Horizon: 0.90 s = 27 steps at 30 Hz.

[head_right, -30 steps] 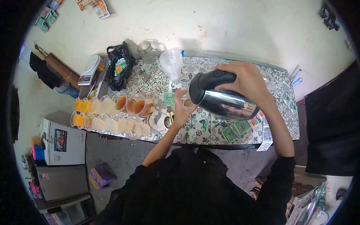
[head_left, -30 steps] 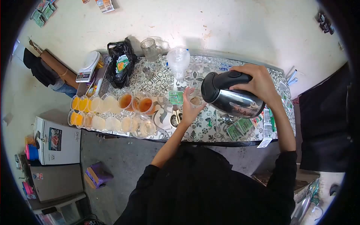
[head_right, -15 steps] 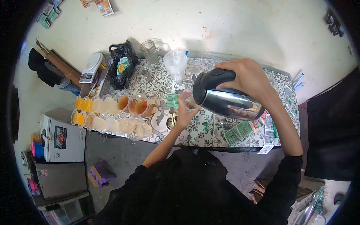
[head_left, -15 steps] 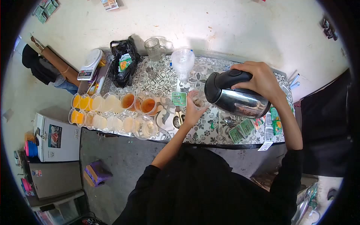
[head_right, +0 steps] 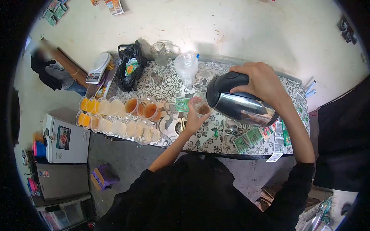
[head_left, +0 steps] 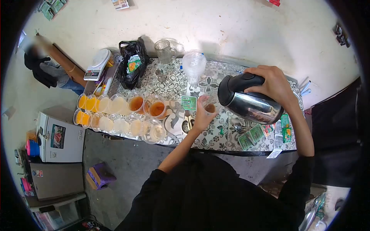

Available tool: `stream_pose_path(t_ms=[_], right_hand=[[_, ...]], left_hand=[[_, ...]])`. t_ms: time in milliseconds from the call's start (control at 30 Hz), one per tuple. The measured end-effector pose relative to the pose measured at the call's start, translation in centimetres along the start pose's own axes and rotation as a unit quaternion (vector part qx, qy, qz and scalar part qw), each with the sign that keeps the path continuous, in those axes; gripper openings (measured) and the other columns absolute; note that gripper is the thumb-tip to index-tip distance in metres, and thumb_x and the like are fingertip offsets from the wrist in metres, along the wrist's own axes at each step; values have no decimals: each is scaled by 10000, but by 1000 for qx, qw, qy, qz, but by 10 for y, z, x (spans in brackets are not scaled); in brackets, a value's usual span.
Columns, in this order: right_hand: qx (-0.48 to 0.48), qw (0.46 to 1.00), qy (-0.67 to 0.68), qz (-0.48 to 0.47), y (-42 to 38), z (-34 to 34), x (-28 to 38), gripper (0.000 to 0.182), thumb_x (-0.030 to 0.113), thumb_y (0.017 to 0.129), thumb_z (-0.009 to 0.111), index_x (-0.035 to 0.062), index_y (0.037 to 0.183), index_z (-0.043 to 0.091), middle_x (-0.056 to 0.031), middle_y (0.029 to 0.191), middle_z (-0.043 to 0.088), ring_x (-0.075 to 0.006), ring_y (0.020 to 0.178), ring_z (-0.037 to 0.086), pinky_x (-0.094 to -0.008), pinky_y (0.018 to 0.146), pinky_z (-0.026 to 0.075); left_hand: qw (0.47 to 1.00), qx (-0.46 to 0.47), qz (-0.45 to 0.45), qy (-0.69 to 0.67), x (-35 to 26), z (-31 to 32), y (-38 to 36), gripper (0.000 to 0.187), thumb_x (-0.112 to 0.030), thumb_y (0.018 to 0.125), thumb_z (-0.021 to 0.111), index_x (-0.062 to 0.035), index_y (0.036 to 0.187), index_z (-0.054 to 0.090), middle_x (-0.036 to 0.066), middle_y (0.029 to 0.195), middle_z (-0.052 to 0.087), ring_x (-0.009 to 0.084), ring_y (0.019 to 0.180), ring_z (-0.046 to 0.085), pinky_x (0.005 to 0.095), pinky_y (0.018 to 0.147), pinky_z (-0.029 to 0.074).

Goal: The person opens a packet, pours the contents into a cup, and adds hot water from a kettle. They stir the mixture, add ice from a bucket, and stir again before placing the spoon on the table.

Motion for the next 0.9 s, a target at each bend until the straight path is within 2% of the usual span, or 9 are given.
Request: stream_pose_path(t_ms=[467, 533, 600, 733, 833, 900], right_hand=[[8, 1000, -14, 16, 1, -4, -1, 437, 252, 602, 789, 63, 976, 665, -117, 876, 666, -305, 800, 628, -373, 730, 491], [6, 1000, -12, 13, 0, -3, -1, 434, 257, 604, 788, 64, 973, 666, -117, 876, 666, -305, 802, 628, -372, 732, 490], [13, 1000, -14, 18, 0, -2, -3, 448, 193, 580, 802, 42, 973, 650, -126, 904, 666, -299, 801, 637, -340, 747, 497], [11, 1000, -20, 15, 0, -3, -1, 446, 191, 582, 800, 41, 975, 649, -130, 903, 664, -305, 801, 635, -341, 742, 497], [13, 999, -26, 22, 0, -3, -1, 445, 195, 584, 799, 42, 974, 649, -134, 903, 663, -308, 804, 633, -344, 744, 495], [19, 999, -22, 32, 0, -4, -1, 457, 268, 609, 787, 55, 993, 663, -130, 900, 665, -312, 828, 624, -374, 753, 489]], left_hand=[[1000, -3, -10, 4, 3, -1, 0, 858, -111, 670, 782, 33, 1314, 234, 184, 1238, 408, 296, 1187, 417, 371, 1016, 326], [1000, 8, 1, 29, 1, 1, -1, 888, -116, 691, 775, 33, 1332, 179, 202, 1248, 423, 282, 1199, 420, 380, 1036, 313], [1000, 10, 0, 26, 2, 0, -1, 889, -112, 688, 774, 33, 1332, 179, 203, 1252, 420, 282, 1204, 416, 381, 1038, 310], [1000, 16, -11, 16, 1, 0, -1, 892, -109, 680, 775, 30, 1331, 181, 202, 1259, 415, 281, 1214, 405, 384, 1044, 302], [1000, 8, 3, 19, -4, 0, -1, 883, -96, 672, 778, 18, 1331, 202, 198, 1246, 402, 309, 1197, 413, 373, 1020, 329], [1000, 10, 2, 13, -4, 0, -1, 886, -94, 673, 778, 17, 1332, 197, 201, 1250, 401, 309, 1197, 414, 374, 1021, 329]])
Point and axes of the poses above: each hand's wrist, its own y-axis towards the middle knuckle, its own z-axis out of the palm, x = y × z, the point moved 9 cm from there along y, towards the middle knuckle
